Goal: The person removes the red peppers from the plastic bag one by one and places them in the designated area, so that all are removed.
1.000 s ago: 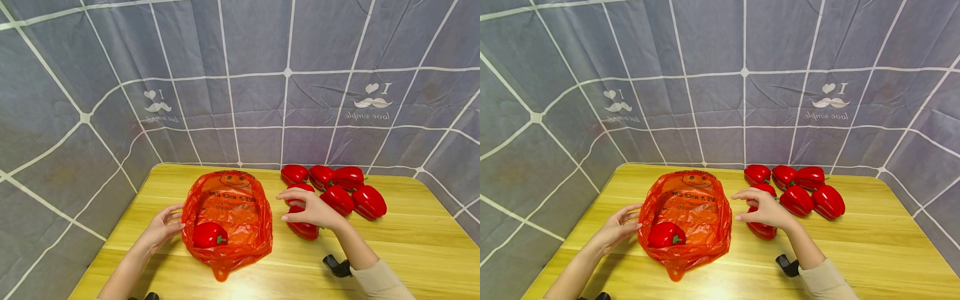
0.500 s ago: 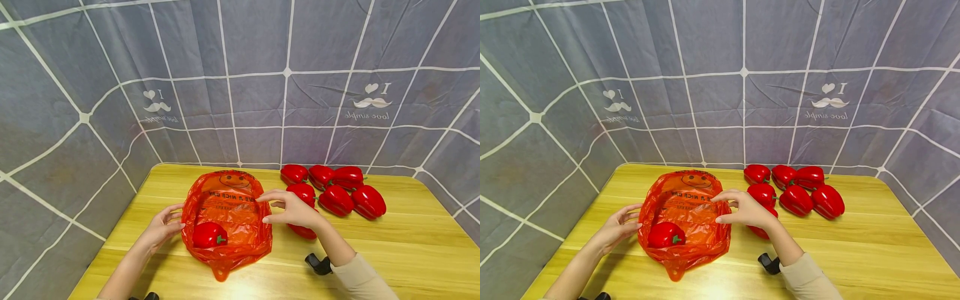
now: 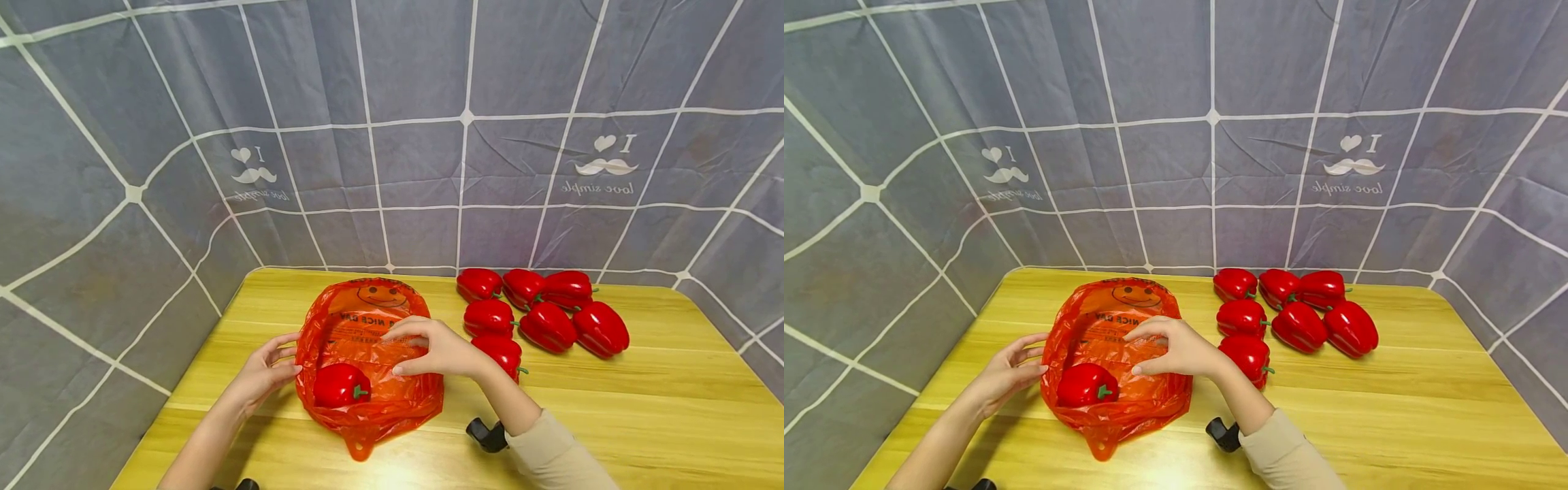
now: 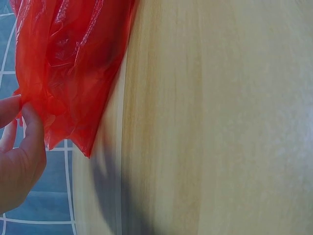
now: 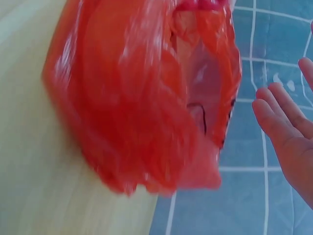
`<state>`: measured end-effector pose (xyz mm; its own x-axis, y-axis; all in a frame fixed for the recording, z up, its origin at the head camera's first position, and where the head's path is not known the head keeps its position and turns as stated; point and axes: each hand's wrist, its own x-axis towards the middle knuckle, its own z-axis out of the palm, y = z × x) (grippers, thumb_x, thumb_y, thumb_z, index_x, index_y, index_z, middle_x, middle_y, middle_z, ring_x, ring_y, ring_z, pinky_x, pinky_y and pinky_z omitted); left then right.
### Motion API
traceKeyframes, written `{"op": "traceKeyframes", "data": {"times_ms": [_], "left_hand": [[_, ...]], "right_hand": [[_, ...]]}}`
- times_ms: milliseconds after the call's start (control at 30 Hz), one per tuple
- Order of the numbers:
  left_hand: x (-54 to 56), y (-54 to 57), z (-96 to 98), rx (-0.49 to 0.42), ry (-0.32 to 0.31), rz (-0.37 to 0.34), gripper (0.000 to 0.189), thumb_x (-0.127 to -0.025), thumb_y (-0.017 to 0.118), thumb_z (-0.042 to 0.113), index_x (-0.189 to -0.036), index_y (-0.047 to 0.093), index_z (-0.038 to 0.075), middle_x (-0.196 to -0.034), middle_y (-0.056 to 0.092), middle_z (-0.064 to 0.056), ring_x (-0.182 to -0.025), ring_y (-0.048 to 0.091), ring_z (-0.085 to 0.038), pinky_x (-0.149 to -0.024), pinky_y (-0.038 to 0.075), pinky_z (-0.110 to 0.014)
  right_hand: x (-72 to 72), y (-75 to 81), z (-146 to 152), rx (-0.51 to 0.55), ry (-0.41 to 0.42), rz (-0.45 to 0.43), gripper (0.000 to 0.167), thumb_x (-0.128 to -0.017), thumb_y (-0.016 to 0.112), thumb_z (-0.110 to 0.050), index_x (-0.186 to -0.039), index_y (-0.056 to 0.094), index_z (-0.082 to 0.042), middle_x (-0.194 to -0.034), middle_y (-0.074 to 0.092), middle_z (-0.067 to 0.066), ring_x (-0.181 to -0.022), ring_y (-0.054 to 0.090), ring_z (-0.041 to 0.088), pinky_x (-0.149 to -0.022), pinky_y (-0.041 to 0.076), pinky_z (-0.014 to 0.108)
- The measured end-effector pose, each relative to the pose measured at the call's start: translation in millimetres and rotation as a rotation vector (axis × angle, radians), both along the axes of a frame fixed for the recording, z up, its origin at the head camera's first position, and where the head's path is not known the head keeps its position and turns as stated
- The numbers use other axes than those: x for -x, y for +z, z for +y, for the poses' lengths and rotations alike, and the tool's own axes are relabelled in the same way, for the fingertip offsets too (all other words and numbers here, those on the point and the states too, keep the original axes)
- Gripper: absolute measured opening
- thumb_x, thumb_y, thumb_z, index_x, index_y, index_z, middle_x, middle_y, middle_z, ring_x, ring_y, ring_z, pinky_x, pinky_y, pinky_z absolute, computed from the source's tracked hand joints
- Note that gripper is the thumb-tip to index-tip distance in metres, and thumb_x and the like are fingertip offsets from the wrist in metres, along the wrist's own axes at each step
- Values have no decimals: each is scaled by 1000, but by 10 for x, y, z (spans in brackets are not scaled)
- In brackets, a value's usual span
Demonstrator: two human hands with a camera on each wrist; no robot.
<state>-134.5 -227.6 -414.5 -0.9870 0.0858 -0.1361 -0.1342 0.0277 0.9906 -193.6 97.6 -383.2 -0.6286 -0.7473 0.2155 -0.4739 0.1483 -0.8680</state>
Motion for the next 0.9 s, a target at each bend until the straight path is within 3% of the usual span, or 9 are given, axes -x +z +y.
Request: {"op": "traceKeyframes", "data": {"times_ms": [133, 367, 567, 900], "left_hand": [[-4, 1, -2, 3, -4, 3, 62, -84, 57, -9, -138, 27, -9, -120, 46, -23, -93, 61, -11, -78, 53, -28], [-1, -3, -6, 3, 0, 0, 62, -84, 56, -10, -138, 27, -9, -121, 46, -23, -93, 61, -11, -78, 53, -28], [-3, -4, -7, -2, 1, -4, 62, -84, 57, -10, -138, 26, -9, -121, 47, -22, -94, 61, -11, -78, 53, -28], [-3, -18, -9, -7, -3, -2, 62, -84, 57, -9, -138, 26, -8, -117, 49, -18, -93, 61, -11, -78, 53, -27]], "right_hand": [[-30, -16, -140, -15, 13, 35, 44, -76, 77, -13, -118, 64, -8, -122, 56, 4, -115, 49, 18, -96, 44, 36], [-94, -56, -383, -81, 20, 58, 41, -77, 77, -28, -115, 65, -20, -117, 57, -7, -111, 49, 9, -93, 45, 37], [-133, -103, -579, -84, 41, 91, 41, -77, 76, -29, -115, 66, -16, -115, 57, -9, -110, 49, 7, -93, 45, 37], [-170, -169, -759, -135, 56, 149, 42, -76, 77, -28, -115, 67, -15, -113, 59, -9, -109, 49, 4, -93, 42, 27]]}}
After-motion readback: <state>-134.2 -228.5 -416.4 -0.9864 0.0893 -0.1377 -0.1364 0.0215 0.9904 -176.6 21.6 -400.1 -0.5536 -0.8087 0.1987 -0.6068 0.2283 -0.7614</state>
